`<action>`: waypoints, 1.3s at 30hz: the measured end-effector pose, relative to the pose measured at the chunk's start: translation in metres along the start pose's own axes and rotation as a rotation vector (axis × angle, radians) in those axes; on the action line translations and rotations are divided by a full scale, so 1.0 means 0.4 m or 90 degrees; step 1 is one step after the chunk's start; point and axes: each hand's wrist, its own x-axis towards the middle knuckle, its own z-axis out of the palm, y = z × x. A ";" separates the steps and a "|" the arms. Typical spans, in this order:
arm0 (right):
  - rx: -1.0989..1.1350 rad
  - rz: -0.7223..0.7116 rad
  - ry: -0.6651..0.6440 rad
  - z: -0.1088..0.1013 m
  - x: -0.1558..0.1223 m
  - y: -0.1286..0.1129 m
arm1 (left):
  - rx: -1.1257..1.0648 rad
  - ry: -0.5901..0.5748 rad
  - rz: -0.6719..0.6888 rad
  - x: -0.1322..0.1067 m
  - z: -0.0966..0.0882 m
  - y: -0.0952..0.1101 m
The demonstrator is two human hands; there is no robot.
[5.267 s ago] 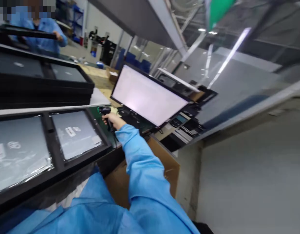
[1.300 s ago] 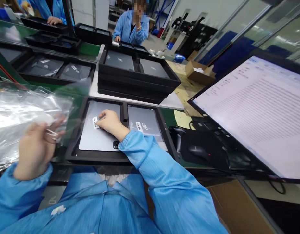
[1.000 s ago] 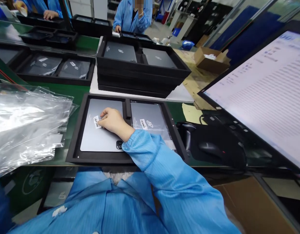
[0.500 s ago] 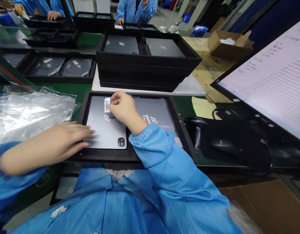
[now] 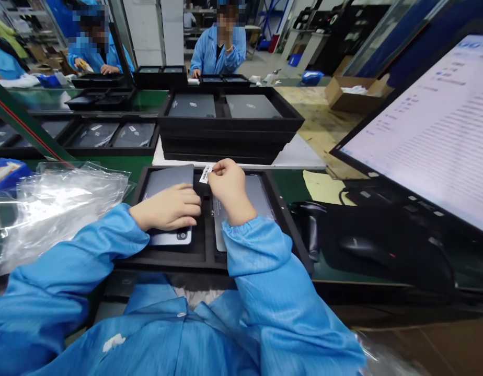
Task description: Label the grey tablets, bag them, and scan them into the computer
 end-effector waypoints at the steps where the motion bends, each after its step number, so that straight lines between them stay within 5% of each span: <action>1: -0.017 -0.002 -0.015 0.012 -0.009 -0.005 | 0.004 0.088 0.007 -0.016 -0.014 -0.002; 5: -0.145 0.015 -0.213 0.074 -0.080 -0.037 | -0.058 0.466 -0.020 -0.088 -0.047 -0.011; 7: -0.236 -0.025 -0.303 0.100 -0.118 -0.056 | -0.084 0.524 -0.049 -0.106 -0.051 -0.017; 10: -0.303 -0.092 -0.304 0.108 -0.144 -0.083 | -0.067 0.462 -0.029 -0.096 -0.051 -0.026; 13: -0.305 -0.106 -0.250 0.059 -0.134 -0.109 | -0.024 0.304 0.005 -0.058 -0.038 -0.031; 17: -0.187 -0.179 -0.056 -0.089 -0.140 -0.104 | 0.048 -0.004 -0.030 -0.020 0.013 -0.031; 20: -0.002 -0.228 0.086 -0.219 -0.210 -0.045 | 0.096 -0.131 -0.041 -0.012 0.043 -0.026; 25: 0.155 -0.158 0.196 -0.356 -0.351 0.063 | 0.122 -0.068 -0.115 0.071 0.025 0.049; 28: 0.180 -0.123 0.208 -0.372 -0.390 0.075 | 0.039 -0.029 -0.222 0.194 0.032 0.147; 32: 0.201 -0.134 0.158 -0.355 -0.414 0.053 | -0.054 -0.041 -0.290 0.345 0.109 0.249; 36: 0.184 -0.153 0.113 -0.351 -0.429 0.056 | -0.066 -0.027 -0.324 0.389 0.165 0.261; 39: 0.163 -0.150 0.110 -0.366 -0.416 0.073 | -0.067 -0.014 -0.377 0.346 0.135 0.214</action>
